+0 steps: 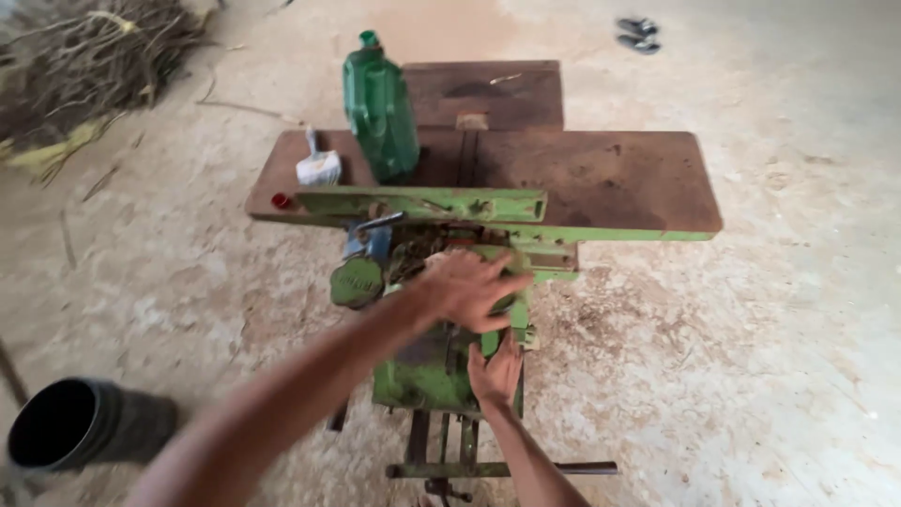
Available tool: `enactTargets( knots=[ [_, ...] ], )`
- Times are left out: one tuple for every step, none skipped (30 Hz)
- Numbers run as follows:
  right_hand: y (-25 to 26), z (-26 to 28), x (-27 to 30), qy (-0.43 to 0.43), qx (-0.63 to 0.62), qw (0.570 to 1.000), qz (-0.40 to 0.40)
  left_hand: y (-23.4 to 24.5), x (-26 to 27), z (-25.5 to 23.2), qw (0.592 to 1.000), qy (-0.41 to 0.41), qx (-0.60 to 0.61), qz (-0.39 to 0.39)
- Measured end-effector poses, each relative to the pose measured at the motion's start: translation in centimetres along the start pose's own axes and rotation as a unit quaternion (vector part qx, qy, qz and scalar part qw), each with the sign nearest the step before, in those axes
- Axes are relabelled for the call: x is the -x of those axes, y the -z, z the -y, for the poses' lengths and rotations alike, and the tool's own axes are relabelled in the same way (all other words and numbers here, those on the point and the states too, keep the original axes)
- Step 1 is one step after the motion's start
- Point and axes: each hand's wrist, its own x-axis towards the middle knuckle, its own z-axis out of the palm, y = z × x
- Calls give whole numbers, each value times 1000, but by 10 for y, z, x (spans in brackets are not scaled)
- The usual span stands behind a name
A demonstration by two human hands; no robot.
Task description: Cleaning and lubricating a green woodworking jointer/planer machine.
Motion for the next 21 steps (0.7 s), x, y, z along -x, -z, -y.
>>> enactTargets(
  knots=[
    [-1, 0, -3, -28, -24, 999, 7, 14, 0, -18, 987, 151, 55, 12],
    [-1, 0, -6, -55, -48, 997, 15, 28, 0, -36, 948, 299, 109, 22],
    [2, 6, -10, -57, -48, 997, 13, 27, -11, -39, 949, 297, 108, 23],
    [5, 12, -13, -44, -76, 996, 21, 25, -21, -42, 906, 402, 133, -6],
    [10, 19, -6, -30, -104, 993, 39, 21, -27, -52, 845, 508, 161, -31],
    [15, 23, 0, -33, -104, 993, 48, 19, -23, -59, 842, 513, 166, -26],
    [19, 25, -5, -57, -116, 990, 55, 20, -22, -59, 821, 544, 168, -33],
    [23, 27, -11, -81, -126, 987, 63, 22, -23, -58, 800, 574, 171, -41],
    [16, 21, -14, -80, -127, 987, 58, 24, -23, -54, 802, 572, 168, -44],
    [8, 15, -17, -67, -136, 988, 41, 26, -23, -49, 829, 536, 153, -53],
    [1, 10, -8, -56, -144, 987, 34, 24, -19, -51, 850, 504, 142, -55],
    [11, 23, -4, -59, -145, 987, 39, 16, -8, -51, 849, 505, 144, -51],
    [21, 35, -7, -91, -146, 985, 32, 9, -2, -48, 888, 438, 120, -75],
    [32, 46, -12, -123, -147, 981, 26, 3, 3, -43, 920, 368, 94, -100],
    [30, 42, -12, -124, -144, 982, 20, 4, 9, -33, 922, 361, 94, -103],
    [27, 39, -12, -153, -176, 972, 25, 4, 15, -21, 960, 252, 72, -103],
    [23, 39, -7, -184, -209, 960, 33, 3, 26, -12, 984, 140, 49, -98],
    [29, 45, -7, -188, -208, 959, 30, -2, 20, 6, 985, 135, 51, -98],
    [34, 51, -11, -225, -193, 953, 68, -7, 13, 26, 997, -2, 16, -78],
    [39, 57, -15, -262, -178, 943, 106, -12, 6, 46, 989, -138, -19, -57],
    [31, 46, -10, -262, -178, 943, 105, -14, 3, 48, 989, -139, -20, -56]
  ],
)
